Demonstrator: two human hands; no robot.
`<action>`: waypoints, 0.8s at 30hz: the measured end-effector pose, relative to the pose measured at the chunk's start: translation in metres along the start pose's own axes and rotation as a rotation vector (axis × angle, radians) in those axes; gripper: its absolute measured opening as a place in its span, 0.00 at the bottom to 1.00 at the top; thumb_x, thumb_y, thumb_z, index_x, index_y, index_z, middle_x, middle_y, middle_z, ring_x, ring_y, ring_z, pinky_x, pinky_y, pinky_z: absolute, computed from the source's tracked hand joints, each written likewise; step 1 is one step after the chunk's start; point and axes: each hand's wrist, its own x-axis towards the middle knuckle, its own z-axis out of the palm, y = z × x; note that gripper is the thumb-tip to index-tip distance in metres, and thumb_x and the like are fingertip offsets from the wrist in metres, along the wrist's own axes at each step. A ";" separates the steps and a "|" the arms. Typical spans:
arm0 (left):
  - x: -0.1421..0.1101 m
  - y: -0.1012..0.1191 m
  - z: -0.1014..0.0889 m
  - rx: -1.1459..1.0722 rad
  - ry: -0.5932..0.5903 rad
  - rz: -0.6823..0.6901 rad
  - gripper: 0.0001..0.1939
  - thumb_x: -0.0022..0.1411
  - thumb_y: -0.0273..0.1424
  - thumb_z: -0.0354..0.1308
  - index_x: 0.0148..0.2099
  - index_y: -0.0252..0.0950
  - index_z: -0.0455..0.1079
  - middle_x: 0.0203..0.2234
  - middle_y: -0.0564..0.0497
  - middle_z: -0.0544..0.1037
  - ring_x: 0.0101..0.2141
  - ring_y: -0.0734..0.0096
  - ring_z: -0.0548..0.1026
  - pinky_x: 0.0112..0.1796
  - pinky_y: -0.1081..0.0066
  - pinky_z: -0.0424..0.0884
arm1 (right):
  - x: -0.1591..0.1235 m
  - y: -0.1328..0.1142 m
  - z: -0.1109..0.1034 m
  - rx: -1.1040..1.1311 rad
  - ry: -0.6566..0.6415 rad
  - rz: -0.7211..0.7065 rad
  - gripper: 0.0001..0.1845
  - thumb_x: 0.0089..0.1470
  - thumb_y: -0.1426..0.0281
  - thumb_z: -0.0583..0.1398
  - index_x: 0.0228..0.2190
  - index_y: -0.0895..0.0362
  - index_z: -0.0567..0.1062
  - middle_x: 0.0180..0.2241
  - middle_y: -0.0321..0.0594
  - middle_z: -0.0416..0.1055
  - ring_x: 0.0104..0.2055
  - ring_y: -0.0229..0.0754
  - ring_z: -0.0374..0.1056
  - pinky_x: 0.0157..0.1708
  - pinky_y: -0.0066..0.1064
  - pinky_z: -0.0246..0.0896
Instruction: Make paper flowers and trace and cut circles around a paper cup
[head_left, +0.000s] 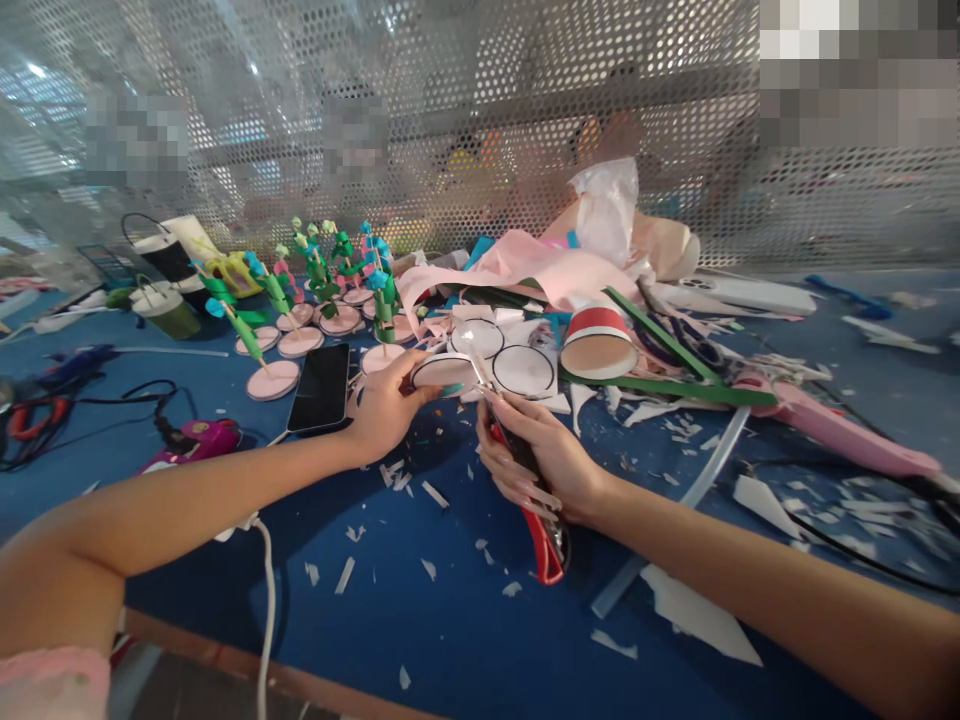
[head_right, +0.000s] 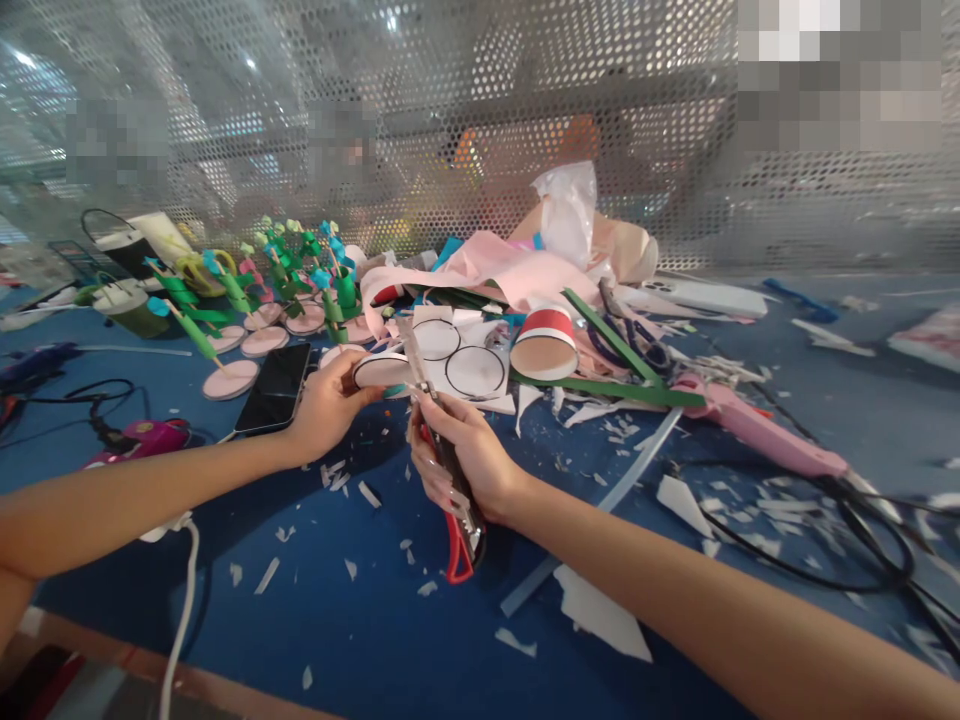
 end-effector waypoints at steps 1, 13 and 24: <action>0.000 0.001 0.000 0.019 -0.001 0.007 0.15 0.56 0.38 0.62 0.44 0.37 0.70 0.26 0.54 0.73 0.27 0.73 0.70 0.31 0.74 0.69 | 0.000 0.000 0.000 -0.006 -0.006 0.000 0.13 0.57 0.62 0.55 0.26 0.56 0.62 0.13 0.26 0.58 0.07 0.28 0.48 0.05 0.19 0.49; -0.002 0.020 -0.004 0.105 -0.050 0.112 0.09 0.58 0.32 0.60 0.42 0.37 0.72 0.23 0.57 0.75 0.24 0.77 0.71 0.27 0.78 0.65 | -0.002 0.002 -0.002 -0.043 -0.024 0.003 0.12 0.57 0.62 0.56 0.27 0.56 0.61 0.14 0.25 0.58 0.08 0.27 0.47 0.05 0.19 0.49; -0.006 0.017 -0.002 0.084 -0.076 0.143 0.09 0.59 0.33 0.59 0.42 0.35 0.73 0.23 0.55 0.75 0.23 0.77 0.71 0.26 0.79 0.67 | -0.002 0.000 -0.001 -0.051 -0.037 0.018 0.12 0.58 0.62 0.55 0.27 0.56 0.61 0.13 0.25 0.57 0.08 0.27 0.48 0.06 0.19 0.49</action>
